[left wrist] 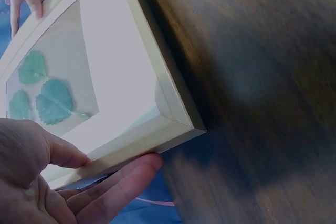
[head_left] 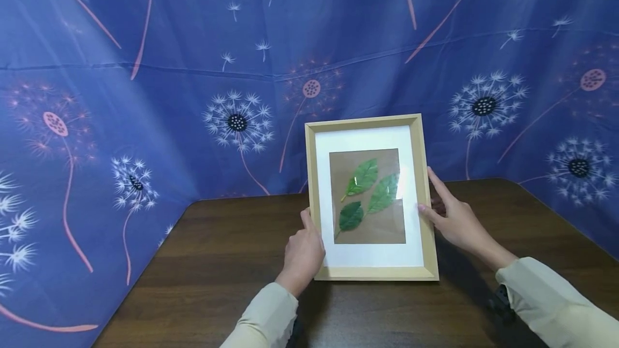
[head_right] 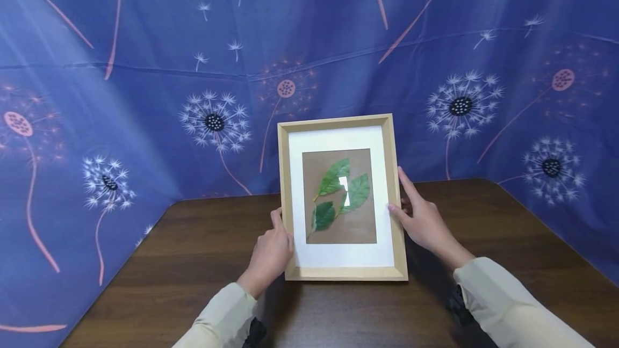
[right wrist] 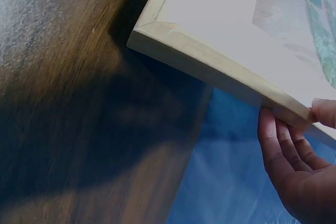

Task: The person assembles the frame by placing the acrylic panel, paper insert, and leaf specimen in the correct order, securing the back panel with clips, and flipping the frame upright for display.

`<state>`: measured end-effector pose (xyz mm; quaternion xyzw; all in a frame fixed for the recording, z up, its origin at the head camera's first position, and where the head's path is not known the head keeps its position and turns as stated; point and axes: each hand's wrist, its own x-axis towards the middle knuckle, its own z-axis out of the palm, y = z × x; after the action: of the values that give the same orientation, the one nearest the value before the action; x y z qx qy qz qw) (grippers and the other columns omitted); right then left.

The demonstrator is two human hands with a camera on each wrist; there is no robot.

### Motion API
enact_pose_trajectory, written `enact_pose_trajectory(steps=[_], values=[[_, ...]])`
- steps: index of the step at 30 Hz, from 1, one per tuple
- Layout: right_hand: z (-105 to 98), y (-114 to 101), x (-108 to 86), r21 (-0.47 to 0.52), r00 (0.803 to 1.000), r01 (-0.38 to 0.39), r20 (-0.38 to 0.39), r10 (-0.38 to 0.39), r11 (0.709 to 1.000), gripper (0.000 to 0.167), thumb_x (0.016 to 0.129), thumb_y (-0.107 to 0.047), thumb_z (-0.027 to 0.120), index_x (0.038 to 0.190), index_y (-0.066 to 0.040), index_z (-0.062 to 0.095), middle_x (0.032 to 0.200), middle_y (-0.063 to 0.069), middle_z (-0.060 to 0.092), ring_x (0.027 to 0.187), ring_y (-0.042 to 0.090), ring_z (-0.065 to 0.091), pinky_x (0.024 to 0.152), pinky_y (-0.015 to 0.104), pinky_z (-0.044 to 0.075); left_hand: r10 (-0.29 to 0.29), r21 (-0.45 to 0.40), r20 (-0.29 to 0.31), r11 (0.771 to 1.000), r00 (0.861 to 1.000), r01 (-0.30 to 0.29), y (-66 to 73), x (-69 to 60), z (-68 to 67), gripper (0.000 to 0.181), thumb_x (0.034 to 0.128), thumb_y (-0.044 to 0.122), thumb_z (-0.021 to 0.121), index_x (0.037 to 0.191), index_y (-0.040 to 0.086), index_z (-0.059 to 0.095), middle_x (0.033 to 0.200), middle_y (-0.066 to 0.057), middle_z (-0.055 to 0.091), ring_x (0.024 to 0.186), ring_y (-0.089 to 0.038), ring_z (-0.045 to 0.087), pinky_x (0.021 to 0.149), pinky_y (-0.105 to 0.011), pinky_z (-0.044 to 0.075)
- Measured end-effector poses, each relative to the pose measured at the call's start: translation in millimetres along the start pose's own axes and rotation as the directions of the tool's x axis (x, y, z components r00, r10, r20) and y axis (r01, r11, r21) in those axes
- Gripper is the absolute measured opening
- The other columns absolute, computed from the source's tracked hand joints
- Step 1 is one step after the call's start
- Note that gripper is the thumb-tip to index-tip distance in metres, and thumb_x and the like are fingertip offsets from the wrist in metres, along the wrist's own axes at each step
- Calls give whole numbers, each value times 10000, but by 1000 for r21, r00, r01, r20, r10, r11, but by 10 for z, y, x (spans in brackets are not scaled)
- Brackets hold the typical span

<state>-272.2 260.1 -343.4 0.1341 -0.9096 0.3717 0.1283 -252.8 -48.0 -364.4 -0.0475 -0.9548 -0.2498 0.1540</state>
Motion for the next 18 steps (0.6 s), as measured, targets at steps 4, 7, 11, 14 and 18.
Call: enact_pose_trajectory(steps=[4, 7, 11, 14, 18], values=[[34, -13, 46, -6, 1000, 1, -2, -1, 1000, 858, 1054, -200, 586, 1645, -203, -36, 1202, 362, 617, 990, 423, 672, 671, 401, 591, 0, 11, -13, 1000, 1000, 0, -44, 30, -1, 430, 991, 24, 551, 1363, -4, 338, 521, -96, 480, 448, -275, 551, 410, -427, 461], [54, -22, 73, -8, 1000, -1, 1, 1, 1000, 862, 1053, -201, 587, 1645, -195, -40, 1192, 357, 619, 956, 391, 674, 658, 391, 584, -1, 8, -9, 1000, 1000, 1, -67, 45, -8, 436, 1001, 32, 544, 1379, -2, 330, 521, -92, 473, 446, -269, 539, 418, -426, 460], [65, -35, 91, -5, 1000, 0, 4, 0, 1000, 868, 1052, -199, 590, 1644, -186, -45, 1191, 363, 616, 940, 382, 674, 655, 383, 580, 8, 10, -14, 1000, 1000, -8, -86, 48, -13, 438, 1009, 36, 533, 1393, -6, 325, 525, -90, 472, 440, -257, 525, 418, -422, 458], [67, -47, 95, -1, 1000, -1, 5, 1, 1000, 872, 1050, -191, 593, 1644, -182, -47, 1191, 364, 613, 941, 383, 676, 665, 406, 593, 27, 14, -35, 1000, 999, -26, -97, 41, -16, 433, 1005, 33, 534, 1385, -11, 330, 522, -86, 468, 432, -252, 518, 410, -419, 452], [68, -59, 96, 10, 1000, -5, 15, 5, 1000, 874, 1050, -188, 592, 1643, -180, -50, 1201, 372, 601, 956, 403, 675, 673, 435, 615, 28, 23, -28, 999, 999, -28, -121, 49, -17, 444, 1010, 51, 535, 1398, -12, 328, 505, -63, 445, 413, -219, 483, 392, -391, 425]])
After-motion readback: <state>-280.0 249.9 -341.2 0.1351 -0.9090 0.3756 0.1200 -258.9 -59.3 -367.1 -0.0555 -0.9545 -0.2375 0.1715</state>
